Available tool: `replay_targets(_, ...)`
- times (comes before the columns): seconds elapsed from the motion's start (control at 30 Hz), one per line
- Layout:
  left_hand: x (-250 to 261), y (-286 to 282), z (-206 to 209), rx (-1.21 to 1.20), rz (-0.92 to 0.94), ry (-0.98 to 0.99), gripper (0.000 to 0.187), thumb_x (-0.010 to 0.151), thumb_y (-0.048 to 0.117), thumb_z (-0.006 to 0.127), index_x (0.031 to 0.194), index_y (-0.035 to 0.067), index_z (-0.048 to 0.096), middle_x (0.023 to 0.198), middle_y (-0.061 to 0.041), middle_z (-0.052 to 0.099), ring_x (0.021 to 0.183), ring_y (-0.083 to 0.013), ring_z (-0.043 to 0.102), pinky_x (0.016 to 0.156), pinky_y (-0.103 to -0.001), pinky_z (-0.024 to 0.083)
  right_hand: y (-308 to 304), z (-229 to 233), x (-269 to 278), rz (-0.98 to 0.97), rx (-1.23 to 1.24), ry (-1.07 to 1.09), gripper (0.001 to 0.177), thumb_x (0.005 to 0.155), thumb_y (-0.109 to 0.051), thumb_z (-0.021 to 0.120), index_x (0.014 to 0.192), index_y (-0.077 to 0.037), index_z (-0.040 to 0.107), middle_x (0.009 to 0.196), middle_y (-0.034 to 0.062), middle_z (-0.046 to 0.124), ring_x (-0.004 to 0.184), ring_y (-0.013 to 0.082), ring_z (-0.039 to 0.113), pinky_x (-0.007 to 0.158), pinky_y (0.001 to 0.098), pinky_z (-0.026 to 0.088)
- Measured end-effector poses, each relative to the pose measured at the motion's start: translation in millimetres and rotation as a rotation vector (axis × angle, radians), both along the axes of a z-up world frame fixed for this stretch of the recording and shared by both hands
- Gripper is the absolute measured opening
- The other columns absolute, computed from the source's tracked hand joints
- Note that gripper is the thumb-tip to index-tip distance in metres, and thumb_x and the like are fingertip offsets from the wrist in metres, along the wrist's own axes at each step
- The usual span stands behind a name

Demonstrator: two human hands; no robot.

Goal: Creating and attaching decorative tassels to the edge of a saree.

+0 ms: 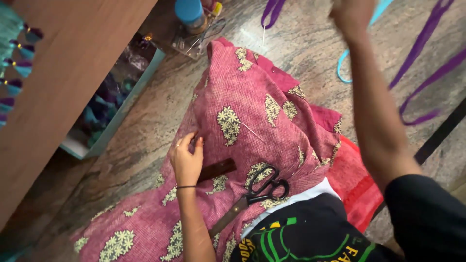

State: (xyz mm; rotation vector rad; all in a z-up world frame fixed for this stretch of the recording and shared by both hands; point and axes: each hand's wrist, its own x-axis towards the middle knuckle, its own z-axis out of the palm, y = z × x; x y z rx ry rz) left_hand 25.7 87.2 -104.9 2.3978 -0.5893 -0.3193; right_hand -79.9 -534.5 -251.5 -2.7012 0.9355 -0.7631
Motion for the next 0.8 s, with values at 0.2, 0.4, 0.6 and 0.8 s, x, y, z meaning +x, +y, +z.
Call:
replay_targets(0.2, 3, 3, 8, -0.018, -0.020, -0.001, 0.027, 0.091, 0.021, 0.072, 0.112, 0.005, 0.075, 0.107, -0.018, 0.075, 0.099, -0.0373, 0.071, 0.089, -0.044, 0.054, 161, 1, -15, -0.150, 0.427, 0.229, 0.031, 0.095, -0.026, 0.074, 0.076, -0.003, 0.078, 0.069, 0.0214, 0.068, 0.064, 0.0386, 0.068, 0.068, 0.0480, 0.055)
replay_targets(0.4, 8, 8, 5, 0.053, -0.031, 0.002, 0.028, 0.093, 0.022, 0.070, 0.114, 0.005, 0.075, 0.112, -0.020, 0.074, 0.105, -0.0392, 0.069, 0.092, -0.046, 0.053, 197, -30, -81, -0.306, 0.344, -0.089, 0.023, 0.094, -0.024, 0.074, 0.092, -0.002, 0.080, 0.080, 0.0208, 0.073, 0.071, 0.0356, 0.072, 0.069, 0.0467, 0.055)
replay_targets(0.6, 10, 6, 1, 0.103, -0.037, 0.009, 0.030, 0.094, 0.022, 0.069, 0.116, 0.003, 0.073, 0.113, -0.022, 0.073, 0.105, -0.0415, 0.068, 0.092, -0.048, 0.052, 192, -17, -123, -0.775, 0.192, -0.157, 0.022, 0.075, -0.017, 0.087, 0.095, -0.010, 0.082, 0.110, 0.0216, 0.060, 0.104, 0.0389, 0.054, 0.089, 0.0473, 0.044)
replay_targets(0.8, 14, -5, 18, 0.104, -0.027, -0.019, 0.030, 0.092, 0.021, 0.069, 0.116, 0.003, 0.074, 0.112, -0.023, 0.073, 0.103, -0.0423, 0.069, 0.090, -0.048, 0.052, 183, 3, -108, -0.762, 0.285, -0.135, 0.035, 0.077, -0.024, 0.091, 0.102, -0.008, 0.072, 0.120, 0.0135, 0.050, 0.118, 0.0342, 0.046, 0.103, 0.0479, 0.037)
